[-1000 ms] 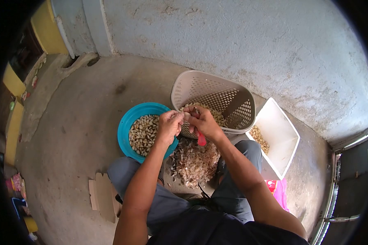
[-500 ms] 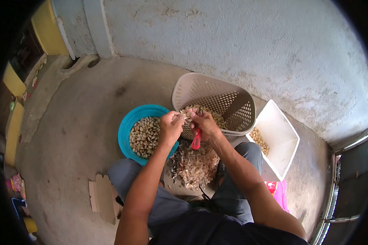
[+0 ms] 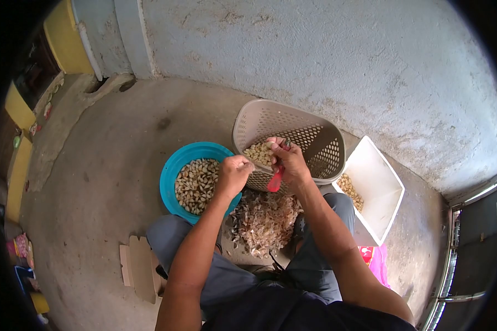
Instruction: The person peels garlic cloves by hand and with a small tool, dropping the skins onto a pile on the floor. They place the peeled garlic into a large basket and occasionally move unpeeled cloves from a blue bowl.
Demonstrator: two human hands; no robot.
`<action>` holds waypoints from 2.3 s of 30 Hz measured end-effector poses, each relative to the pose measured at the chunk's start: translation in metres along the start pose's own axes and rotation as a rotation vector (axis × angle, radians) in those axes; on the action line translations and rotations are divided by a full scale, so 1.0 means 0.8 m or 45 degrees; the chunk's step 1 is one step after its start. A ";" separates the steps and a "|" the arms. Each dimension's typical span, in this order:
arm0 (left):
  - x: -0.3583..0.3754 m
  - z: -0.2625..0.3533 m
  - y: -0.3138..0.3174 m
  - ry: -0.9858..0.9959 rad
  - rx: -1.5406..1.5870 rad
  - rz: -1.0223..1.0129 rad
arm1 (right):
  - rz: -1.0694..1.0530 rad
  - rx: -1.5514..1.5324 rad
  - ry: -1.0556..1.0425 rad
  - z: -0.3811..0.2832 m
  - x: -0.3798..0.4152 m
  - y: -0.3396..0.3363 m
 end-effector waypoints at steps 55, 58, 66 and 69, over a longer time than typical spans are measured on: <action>0.014 -0.011 0.063 -0.429 0.913 -0.297 | -0.480 1.197 -0.283 -0.027 0.052 0.080; 0.016 -0.003 0.058 -0.381 0.929 -0.290 | -0.380 1.039 -0.219 -0.024 0.040 0.062; 0.013 -0.003 0.045 -0.313 0.815 -0.153 | -0.287 1.391 -0.263 -0.039 0.035 0.056; 0.012 -0.007 0.044 -0.321 0.897 -0.117 | -0.243 1.797 -0.621 -0.048 0.050 0.082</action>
Point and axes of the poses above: each hand's wrist, its own x-axis away from the middle knuckle, its own y-axis out of the palm, z = x × y, the point moved 9 cm from there along -x, towards the middle knuckle, and after that the axes turned 8 degrees about -z, right-handed, at the moved point
